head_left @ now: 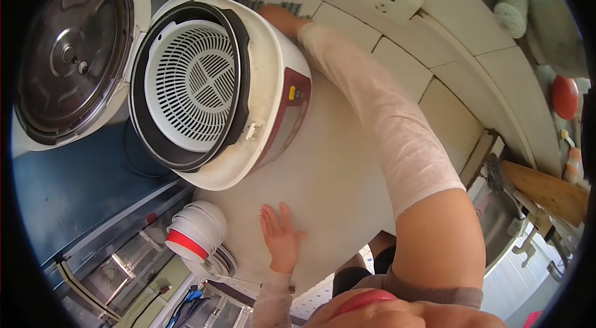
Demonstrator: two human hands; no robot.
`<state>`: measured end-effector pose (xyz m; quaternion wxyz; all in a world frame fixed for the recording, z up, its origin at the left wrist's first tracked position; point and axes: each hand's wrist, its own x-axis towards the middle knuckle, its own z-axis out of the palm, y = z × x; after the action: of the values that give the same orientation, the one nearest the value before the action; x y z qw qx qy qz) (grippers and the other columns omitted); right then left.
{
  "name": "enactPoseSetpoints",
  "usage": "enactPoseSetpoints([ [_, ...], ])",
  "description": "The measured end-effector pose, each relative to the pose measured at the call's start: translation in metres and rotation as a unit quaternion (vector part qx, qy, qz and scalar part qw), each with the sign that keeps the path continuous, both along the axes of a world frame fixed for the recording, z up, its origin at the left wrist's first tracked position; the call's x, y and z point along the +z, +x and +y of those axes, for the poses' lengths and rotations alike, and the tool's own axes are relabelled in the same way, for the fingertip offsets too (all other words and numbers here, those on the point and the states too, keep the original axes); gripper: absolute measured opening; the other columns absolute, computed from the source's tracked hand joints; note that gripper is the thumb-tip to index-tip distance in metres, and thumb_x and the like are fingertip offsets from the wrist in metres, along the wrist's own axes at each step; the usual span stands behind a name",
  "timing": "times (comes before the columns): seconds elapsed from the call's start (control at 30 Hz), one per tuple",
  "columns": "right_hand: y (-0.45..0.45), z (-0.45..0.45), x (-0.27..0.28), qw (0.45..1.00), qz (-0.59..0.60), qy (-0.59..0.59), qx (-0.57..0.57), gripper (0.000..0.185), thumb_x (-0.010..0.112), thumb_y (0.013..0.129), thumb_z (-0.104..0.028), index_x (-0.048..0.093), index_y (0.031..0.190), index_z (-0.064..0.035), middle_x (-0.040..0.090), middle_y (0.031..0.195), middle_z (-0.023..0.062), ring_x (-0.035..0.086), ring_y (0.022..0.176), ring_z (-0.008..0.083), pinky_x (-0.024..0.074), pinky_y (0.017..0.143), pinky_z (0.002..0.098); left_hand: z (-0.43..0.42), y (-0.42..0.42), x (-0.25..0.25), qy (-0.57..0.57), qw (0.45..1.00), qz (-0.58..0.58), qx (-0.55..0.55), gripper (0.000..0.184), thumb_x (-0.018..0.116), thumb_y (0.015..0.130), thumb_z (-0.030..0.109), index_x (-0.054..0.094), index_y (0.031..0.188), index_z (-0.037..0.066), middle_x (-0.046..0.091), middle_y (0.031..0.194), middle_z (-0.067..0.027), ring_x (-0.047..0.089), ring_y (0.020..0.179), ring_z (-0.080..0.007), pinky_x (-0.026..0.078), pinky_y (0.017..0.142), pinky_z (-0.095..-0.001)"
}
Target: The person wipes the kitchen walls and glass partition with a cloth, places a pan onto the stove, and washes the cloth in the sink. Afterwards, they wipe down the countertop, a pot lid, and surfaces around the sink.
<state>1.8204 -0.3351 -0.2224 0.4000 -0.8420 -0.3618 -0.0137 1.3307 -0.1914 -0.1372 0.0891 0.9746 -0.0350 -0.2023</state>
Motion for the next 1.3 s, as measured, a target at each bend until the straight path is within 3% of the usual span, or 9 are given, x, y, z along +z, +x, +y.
enactPoseSetpoints([
  [0.1,-0.016,-0.017,-0.001,0.998,0.037,-0.032,0.042,0.027,0.063,0.08,-0.013,0.068,0.106,-0.0116,0.067,0.111,0.0153,0.062,0.103,0.0363,0.0486,0.089,0.0413,-0.002,0.0,0.0,0.011,1.0,-0.01,-0.001,0.106,0.082,0.062,0.036,0.03,0.146,-0.003,0.025,0.142,-0.0441,0.029,0.133,-0.0539,0.021,0.113,-0.0545],
  [0.23,-0.076,-0.066,0.003,0.998,0.001,-0.028,0.06,0.046,0.058,0.081,-0.004,0.06,0.125,-0.0161,0.059,0.129,0.0105,0.048,0.128,0.0312,0.0339,0.107,0.0483,-0.002,-0.004,0.0,0.017,0.999,-0.032,-0.014,0.107,0.083,0.059,0.035,0.031,0.145,-0.002,0.028,0.14,-0.0448,0.032,0.132,-0.0535,0.022,0.114,-0.0529],
  [0.33,-0.138,-0.121,-0.007,0.998,0.007,-0.063,0.015,0.048,0.05,0.084,0.003,0.057,0.129,-0.0124,0.052,0.139,0.0077,0.038,0.136,0.0299,0.0219,0.114,0.0501,0.0,-0.009,-0.002,-0.002,0.999,-0.046,-0.012,0.109,0.085,0.058,0.033,0.029,0.146,-0.002,0.026,0.141,-0.0445,0.031,0.133,-0.0524,0.022,0.114,-0.0526],
  [0.43,-0.204,-0.186,-0.008,0.994,0.072,-0.081,-0.009,0.058,0.052,0.083,0.002,0.051,0.137,-0.019,0.04,0.151,0.0011,0.027,0.143,0.0243,0.013,0.118,0.0496,0.004,-0.015,-0.009,-0.007,0.998,-0.053,-0.016,0.11,0.086,0.059,0.032,0.029,0.146,-0.001,0.024,0.142,-0.0439,0.029,0.135,-0.0518,0.022,0.114,-0.0522],
  [0.67,-0.333,-0.279,0.01,0.958,0.163,-0.103,-0.211,0.061,0.044,0.083,0.011,0.051,0.137,-0.0159,0.038,0.152,0.0042,0.024,0.144,0.0302,0.0125,0.118,0.05,0.005,-0.014,-0.003,-0.033,0.998,-0.056,-0.001,0.107,0.086,0.06,0.03,0.03,0.145,-0.001,0.021,0.143,-0.0442,0.027,0.135,-0.0528,0.02,0.114,-0.0523],
  [0.77,-0.292,-0.241,-0.004,0.957,0.033,-0.15,-0.245,0.056,0.048,0.086,0.003,0.046,0.14,-0.0119,0.035,0.153,0.0069,0.023,0.144,0.033,0.016,0.117,0.0512,0.004,-0.016,-0.007,-0.028,0.998,-0.059,-0.011,0.107,0.086,0.06,0.03,0.029,0.145,-0.001,0.022,0.143,-0.0448,0.027,0.135,-0.0527,0.02,0.115,-0.052],
  [0.83,-0.235,-0.199,-0.005,0.962,-0.037,-0.202,-0.177,0.053,0.05,0.09,-0.007,0.041,0.142,-0.0071,0.033,0.153,0.0108,0.022,0.143,0.0352,0.0193,0.116,0.0523,0.005,-0.017,-0.013,-0.03,0.996,-0.074,-0.026,0.109,0.087,0.059,0.031,0.029,0.145,-0.002,0.023,0.142,-0.0452,0.028,0.135,-0.0528,0.02,0.115,-0.0518],
  [1.0,-0.221,-0.177,-0.002,0.957,-0.023,-0.151,-0.247,0.053,0.052,0.093,-0.017,0.038,0.142,-0.0057,0.034,0.152,0.0125,0.023,0.143,0.0328,0.0203,0.116,0.0481,0.002,-0.016,-0.005,0.006,0.999,-0.041,-0.032,0.11,0.086,0.06,0.033,0.027,0.146,-0.002,0.024,0.141,-0.0455,0.028,0.135,-0.0529,0.021,0.115,-0.0514],
  [1.3,-0.366,-0.303,-0.005,0.773,0.066,-0.262,-0.574,0.056,0.053,0.092,-0.022,0.038,0.142,-0.0051,0.036,0.147,0.0166,0.026,0.142,0.0343,0.0206,0.115,0.0485,0.011,-0.023,-0.016,0.003,0.997,-0.056,-0.053,0.109,0.085,0.064,0.032,0.023,0.148,0.0,0.022,0.144,-0.0435,0.024,0.138,-0.0496,0.017,0.117,-0.0487],
])
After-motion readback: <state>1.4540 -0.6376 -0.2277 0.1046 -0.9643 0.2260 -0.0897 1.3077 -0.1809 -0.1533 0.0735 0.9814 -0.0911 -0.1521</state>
